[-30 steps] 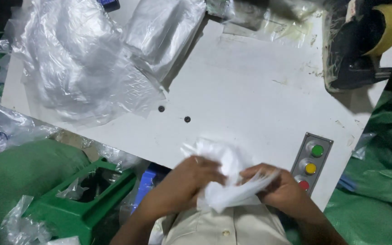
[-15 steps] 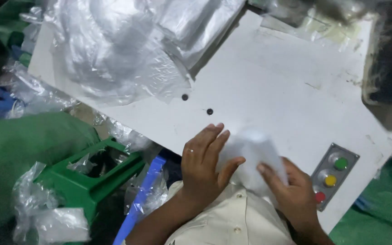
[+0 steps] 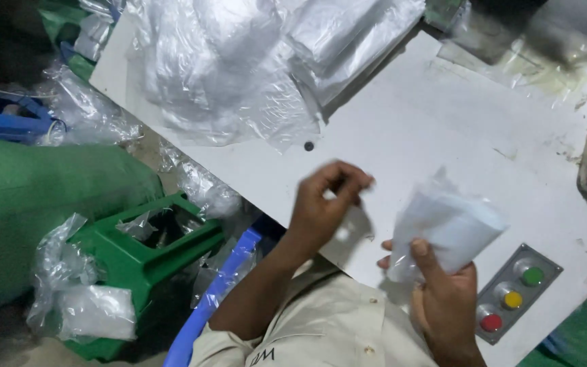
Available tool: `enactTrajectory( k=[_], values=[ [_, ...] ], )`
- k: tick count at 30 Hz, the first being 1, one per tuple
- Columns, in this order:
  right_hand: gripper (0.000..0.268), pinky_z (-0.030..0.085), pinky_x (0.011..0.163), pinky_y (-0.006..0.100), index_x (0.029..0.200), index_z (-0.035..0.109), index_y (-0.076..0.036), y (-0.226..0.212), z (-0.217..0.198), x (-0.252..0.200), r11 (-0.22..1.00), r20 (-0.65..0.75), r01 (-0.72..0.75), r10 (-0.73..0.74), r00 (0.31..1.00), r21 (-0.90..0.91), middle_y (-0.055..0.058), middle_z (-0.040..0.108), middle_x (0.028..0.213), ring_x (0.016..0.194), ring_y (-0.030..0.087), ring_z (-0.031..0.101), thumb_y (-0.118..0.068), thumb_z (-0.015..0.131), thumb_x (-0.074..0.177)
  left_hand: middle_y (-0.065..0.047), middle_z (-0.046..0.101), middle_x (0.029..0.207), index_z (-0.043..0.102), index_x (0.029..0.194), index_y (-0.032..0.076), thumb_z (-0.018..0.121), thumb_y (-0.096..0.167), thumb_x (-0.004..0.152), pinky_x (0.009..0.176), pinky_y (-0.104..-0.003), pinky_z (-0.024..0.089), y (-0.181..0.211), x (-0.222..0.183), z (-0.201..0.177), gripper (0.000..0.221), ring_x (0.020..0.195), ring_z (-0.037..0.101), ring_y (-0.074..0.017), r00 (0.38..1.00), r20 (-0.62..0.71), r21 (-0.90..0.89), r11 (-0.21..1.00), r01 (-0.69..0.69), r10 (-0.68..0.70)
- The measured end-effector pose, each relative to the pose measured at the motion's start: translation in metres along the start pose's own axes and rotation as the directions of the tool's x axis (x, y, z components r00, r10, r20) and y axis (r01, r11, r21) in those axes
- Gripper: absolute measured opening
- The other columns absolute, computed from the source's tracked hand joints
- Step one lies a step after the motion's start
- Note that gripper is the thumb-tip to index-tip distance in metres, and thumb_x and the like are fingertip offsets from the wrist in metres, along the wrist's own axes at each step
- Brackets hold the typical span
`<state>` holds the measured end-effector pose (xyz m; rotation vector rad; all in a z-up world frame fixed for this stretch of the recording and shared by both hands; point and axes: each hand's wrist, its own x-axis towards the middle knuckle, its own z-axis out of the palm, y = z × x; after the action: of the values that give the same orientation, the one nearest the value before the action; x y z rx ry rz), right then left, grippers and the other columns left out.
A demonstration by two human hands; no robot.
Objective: Folding and packaging individual plastic bags into a larger collection sack at a workstation
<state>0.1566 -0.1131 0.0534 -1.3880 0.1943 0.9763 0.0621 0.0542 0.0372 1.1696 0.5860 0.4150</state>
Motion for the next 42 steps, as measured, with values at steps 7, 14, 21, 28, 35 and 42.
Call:
enactTrajectory(
  k=[7,14,21,28,35,42],
  values=[
    [0.054,0.057,0.068,0.05,0.135,0.053,0.005,-0.019,-0.013,0.002,0.986,-0.124,0.132,-0.144,0.982,-0.099,0.032,0.067,0.101,0.084,0.041,0.069,-0.007,0.065,0.084,-0.007,0.063,0.102,0.064,0.105,0.013,0.07,0.034,0.095,0.074,-0.042,0.048,-0.014,0.051,-0.091,0.024,0.088,0.06,-0.0263,0.729,-0.501,0.829,0.502,0.248,0.467],
    [0.059,0.061,0.073,0.059,0.137,0.048,0.003,-0.045,0.015,-0.004,0.991,-0.179,0.073,-0.092,0.98,-0.11,0.021,0.059,0.124,0.1,0.041,0.061,-0.014,0.063,0.082,-0.003,0.049,0.09,0.045,0.092,0.01,0.036,0.078,0.092,0.065,-0.036,0.042,0.001,0.045,-0.089,0.068,0.076,0.046,-0.0176,0.784,-0.403,0.813,0.578,0.07,0.471],
    [0.057,0.055,0.1,0.039,0.134,0.053,-0.006,-0.036,0.012,-0.001,0.983,-0.214,0.118,-0.146,0.966,-0.138,0.011,0.065,0.125,0.115,0.025,0.061,-0.015,0.07,0.08,-0.001,0.065,0.081,0.062,0.086,0.013,0.088,0.025,0.085,0.057,-0.031,0.047,0.009,0.035,-0.097,0.029,0.068,0.06,-0.0137,0.835,-0.304,0.886,0.458,0.071,0.459],
    [0.049,0.051,0.094,0.037,0.125,0.063,-0.001,-0.025,-0.006,0.001,0.925,-0.011,0.203,-0.218,0.976,-0.322,0.014,0.068,0.126,0.116,0.024,0.061,-0.015,0.075,0.079,0.0,0.062,0.091,0.066,0.092,0.012,0.079,0.011,0.087,0.067,-0.024,0.048,0.007,0.02,-0.06,0.014,0.075,0.056,-0.0114,0.889,-0.374,0.547,0.837,-0.02,0.266],
    [0.033,0.058,0.08,0.032,0.111,0.073,0.0,-0.023,-0.003,0.021,0.971,0.081,0.174,-0.163,0.983,-0.161,0.011,0.076,0.099,0.089,0.021,0.069,-0.008,0.08,0.08,-0.006,0.069,0.084,0.066,0.099,0.003,0.067,0.049,0.093,0.073,-0.028,0.058,-0.042,0.014,0.02,0.046,0.079,0.066,-0.0148,0.855,-0.029,-0.615,0.684,0.393,-0.518],
    [0.029,0.057,0.074,0.03,0.107,0.071,-0.006,0.005,-0.022,0.019,0.856,-0.018,0.349,-0.385,0.923,-0.381,0.005,0.074,0.095,0.086,0.015,0.066,-0.02,0.08,0.083,0.005,0.051,0.067,0.062,0.081,0.012,0.062,0.029,0.103,0.057,-0.024,0.036,-0.019,0.006,0.057,0.028,0.062,0.042,-0.0059,0.959,-0.257,-0.021,0.993,0.117,-0.119]
  ],
)
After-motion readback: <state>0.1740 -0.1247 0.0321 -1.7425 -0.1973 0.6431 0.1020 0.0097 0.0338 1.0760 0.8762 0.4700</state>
